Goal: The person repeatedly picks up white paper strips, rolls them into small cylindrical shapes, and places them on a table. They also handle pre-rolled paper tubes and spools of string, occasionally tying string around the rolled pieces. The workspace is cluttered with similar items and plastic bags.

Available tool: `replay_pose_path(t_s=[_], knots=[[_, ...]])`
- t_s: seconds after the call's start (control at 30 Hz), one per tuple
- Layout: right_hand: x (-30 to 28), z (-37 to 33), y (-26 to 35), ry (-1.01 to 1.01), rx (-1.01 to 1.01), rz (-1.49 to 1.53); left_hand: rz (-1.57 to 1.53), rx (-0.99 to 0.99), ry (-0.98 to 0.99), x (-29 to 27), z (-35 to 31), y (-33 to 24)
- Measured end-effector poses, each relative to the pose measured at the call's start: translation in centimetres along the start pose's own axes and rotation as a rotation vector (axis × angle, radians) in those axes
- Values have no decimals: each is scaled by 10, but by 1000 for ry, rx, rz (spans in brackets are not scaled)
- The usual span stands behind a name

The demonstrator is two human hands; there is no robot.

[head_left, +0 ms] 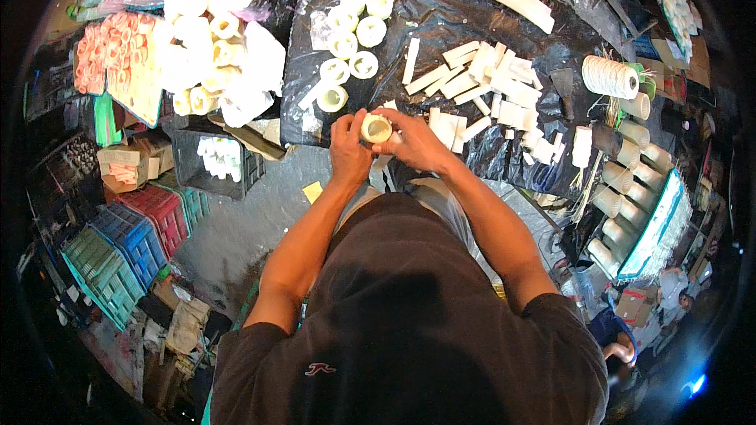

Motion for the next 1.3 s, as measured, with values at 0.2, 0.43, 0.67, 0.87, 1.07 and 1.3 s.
replay_pose_path(t_s=[0.2, 0.43, 0.67, 0.87, 1.07, 1.3], knots=[[0, 29, -20, 94, 105, -56, -21, 55, -152, -20, 14, -22], [10, 52, -38, 51, 70, 24, -84, -31, -43, -16, 10, -13], [10, 53, -38, 12, 34, 19, 35, 152, -69, -13, 21, -16], [-14, 29, -88, -126, 403, -22, -12, 128, -140, -31, 26, -22], [-26, 7, -80, -214, 200, -216, 63, 141, -81, -60, 54, -50], [-32, -13, -72, -297, 324, -238, 181, 299, 159, -20, 66, -51]])
Point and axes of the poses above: each hand's wrist, its own z-axis towards the middle knuckle, its own x-axis out of the palm, y = z × x, the point moved 10 cm from there along z, towards the middle knuckle, and after that the axes turned 5 degrees about -y, right-handed, at the moved point
